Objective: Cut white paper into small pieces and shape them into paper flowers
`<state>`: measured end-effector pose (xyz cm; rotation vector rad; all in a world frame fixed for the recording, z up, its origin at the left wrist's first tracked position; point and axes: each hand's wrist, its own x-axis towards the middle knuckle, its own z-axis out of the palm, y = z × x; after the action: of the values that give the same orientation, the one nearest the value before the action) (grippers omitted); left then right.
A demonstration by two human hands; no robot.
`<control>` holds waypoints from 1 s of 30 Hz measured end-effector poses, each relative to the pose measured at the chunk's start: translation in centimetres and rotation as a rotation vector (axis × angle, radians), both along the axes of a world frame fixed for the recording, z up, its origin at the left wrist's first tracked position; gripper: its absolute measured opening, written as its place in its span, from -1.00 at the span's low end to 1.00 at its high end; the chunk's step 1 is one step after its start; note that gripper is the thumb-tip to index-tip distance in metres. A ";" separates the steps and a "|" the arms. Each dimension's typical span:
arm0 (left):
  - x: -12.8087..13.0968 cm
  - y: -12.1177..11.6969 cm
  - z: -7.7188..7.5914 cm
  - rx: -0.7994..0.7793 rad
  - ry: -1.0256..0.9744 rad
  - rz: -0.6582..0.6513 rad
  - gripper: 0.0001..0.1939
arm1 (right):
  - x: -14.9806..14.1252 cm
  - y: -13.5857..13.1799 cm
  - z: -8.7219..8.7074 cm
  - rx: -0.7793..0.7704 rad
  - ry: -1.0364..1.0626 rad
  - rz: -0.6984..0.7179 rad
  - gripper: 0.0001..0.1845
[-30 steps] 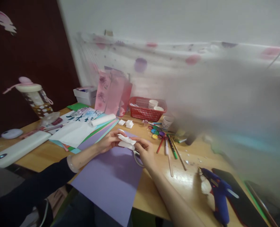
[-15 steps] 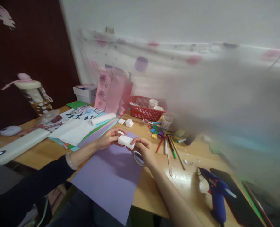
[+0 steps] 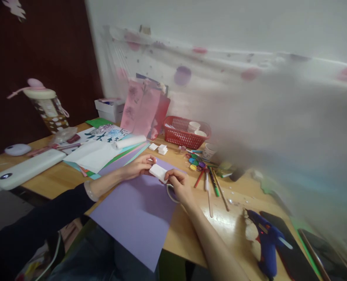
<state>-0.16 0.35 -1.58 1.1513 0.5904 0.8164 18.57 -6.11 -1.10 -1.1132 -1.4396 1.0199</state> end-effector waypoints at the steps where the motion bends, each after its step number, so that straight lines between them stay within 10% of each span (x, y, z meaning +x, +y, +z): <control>1: 0.2 -0.1 0.0 -0.059 -0.015 0.003 -0.81 | 0.1 0.0 -0.2 0.032 -0.024 -0.015 -0.87; 22: 0.7 0.3 -1.2 0.052 0.022 0.143 -0.68 | 0.5 0.0 -0.7 0.196 -0.232 -0.020 -0.88; 30: 0.6 0.1 -0.5 0.271 0.073 0.178 -0.71 | -0.2 0.6 -0.9 -0.037 -0.046 -0.008 -0.67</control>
<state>0.41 0.43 -2.06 1.3941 0.6630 1.0333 18.35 -5.55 -2.01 -1.1752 -1.4574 1.0250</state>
